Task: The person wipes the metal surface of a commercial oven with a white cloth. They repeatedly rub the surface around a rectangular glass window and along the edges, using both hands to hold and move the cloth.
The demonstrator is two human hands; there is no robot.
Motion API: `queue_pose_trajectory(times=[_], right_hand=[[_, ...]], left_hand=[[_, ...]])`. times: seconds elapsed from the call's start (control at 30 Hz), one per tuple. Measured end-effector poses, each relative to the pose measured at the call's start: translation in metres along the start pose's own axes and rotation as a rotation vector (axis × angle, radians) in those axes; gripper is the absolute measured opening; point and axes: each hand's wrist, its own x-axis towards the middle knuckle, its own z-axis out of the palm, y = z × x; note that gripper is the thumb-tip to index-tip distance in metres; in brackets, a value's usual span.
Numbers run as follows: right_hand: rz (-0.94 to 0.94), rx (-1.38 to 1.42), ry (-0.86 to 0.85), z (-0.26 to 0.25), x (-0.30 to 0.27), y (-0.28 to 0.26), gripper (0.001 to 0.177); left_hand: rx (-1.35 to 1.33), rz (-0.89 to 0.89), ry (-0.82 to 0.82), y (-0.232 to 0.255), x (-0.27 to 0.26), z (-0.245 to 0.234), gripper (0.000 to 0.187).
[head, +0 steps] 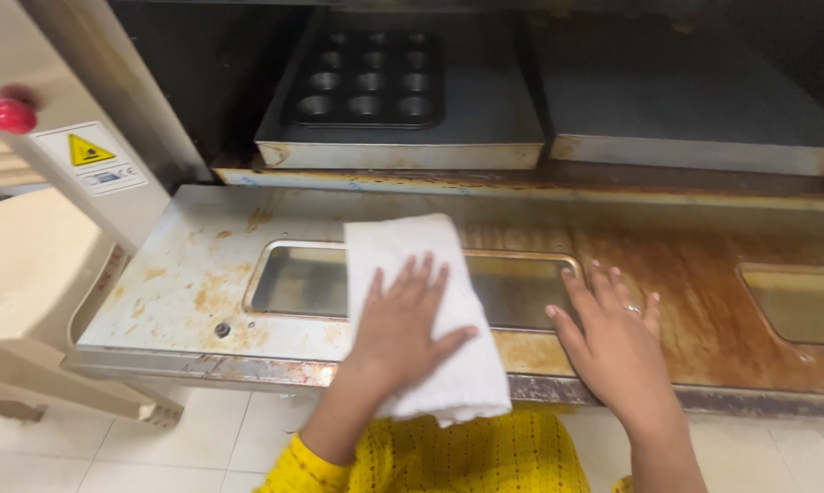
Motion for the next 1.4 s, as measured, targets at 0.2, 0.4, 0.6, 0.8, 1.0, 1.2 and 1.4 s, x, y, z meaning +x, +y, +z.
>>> queue_pose_trajectory(times=[0.2, 0.4, 0.6, 0.8, 1.0, 1.2, 1.4], right_hand=[[-0.007, 0.015, 0.013, 0.002, -0.001, 0.003, 0.062], [-0.007, 0.013, 0.021, 0.005, -0.001, 0.005, 0.063], [0.009, 0.01, 0.011, 0.004, -0.001, 0.003, 0.062], [0.008, 0.024, 0.026, 0.002, -0.003, 0.0, 0.061], [0.017, 0.028, 0.04, 0.001, -0.004, -0.002, 0.061], [0.003, 0.025, 0.041, 0.002, -0.004, 0.0, 0.06], [0.006, 0.021, 0.031, 0.001, -0.004, -0.001, 0.06]], left_hand=[[0.135, -0.286, -0.187, -0.086, -0.003, -0.039, 0.092], [0.144, -0.541, -0.16, -0.183, -0.032, -0.061, 0.094], [0.117, -0.59, -0.02, -0.273, -0.051, -0.049, 0.097], [0.124, -0.64, -0.153, -0.269, -0.017, -0.05, 0.098], [0.101, -0.462, -0.29, -0.184, 0.032, -0.057, 0.097], [0.103, -0.08, -0.306, -0.074, 0.057, -0.038, 0.098], [0.063, 0.232, -0.207, -0.015, 0.035, -0.021, 0.092]])
